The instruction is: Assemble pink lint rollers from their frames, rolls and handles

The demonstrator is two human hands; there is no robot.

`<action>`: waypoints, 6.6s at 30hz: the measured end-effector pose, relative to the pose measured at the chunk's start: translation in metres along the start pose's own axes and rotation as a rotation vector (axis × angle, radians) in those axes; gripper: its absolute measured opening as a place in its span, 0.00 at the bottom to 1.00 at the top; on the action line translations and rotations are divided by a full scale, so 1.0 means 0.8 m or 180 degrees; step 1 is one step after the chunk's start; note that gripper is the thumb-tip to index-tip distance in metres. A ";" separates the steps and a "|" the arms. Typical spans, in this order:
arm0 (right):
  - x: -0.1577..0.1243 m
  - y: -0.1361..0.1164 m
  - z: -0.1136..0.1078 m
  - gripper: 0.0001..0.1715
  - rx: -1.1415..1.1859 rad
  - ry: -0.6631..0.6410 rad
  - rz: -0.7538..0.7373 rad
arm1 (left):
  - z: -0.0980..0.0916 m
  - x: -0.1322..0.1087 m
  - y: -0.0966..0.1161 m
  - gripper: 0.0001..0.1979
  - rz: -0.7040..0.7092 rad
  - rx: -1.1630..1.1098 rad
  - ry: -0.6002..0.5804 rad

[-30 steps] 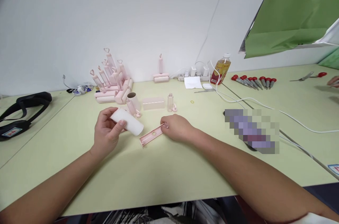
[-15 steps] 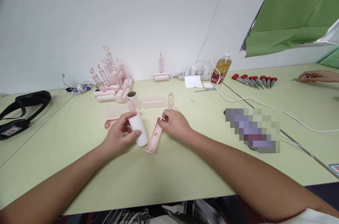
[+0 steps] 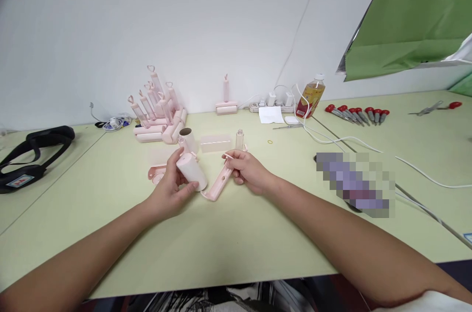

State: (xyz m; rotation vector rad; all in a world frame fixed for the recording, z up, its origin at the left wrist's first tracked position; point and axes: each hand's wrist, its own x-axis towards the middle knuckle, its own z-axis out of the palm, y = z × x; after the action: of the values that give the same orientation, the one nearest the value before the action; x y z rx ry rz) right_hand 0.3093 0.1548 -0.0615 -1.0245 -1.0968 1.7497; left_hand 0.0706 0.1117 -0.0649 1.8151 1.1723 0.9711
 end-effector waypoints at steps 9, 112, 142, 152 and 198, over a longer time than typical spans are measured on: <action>-0.005 0.001 -0.001 0.14 0.0561 -0.0755 0.0459 | -0.003 0.009 0.014 0.44 -0.0833 -0.1668 0.0076; -0.017 0.023 0.028 0.29 -0.0528 -0.1487 0.0181 | -0.032 0.001 0.019 0.31 0.1862 0.1452 -0.1411; -0.024 0.036 0.036 0.25 -0.1982 -0.0974 -0.0706 | -0.015 -0.003 0.017 0.34 0.1777 0.1944 -0.0948; -0.024 0.033 0.035 0.23 -0.2384 -0.0932 -0.0684 | -0.017 -0.006 0.024 0.33 0.1592 0.2084 -0.1210; -0.020 0.038 0.033 0.33 -0.1438 -0.1109 -0.0818 | -0.009 -0.005 0.021 0.28 0.1004 0.1322 -0.0830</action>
State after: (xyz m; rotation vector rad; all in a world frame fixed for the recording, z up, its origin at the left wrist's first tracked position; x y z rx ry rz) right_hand 0.2844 0.1244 -0.0789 -0.8003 -1.8197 1.5366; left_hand 0.0691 0.1042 -0.0476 2.4313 0.9923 0.6575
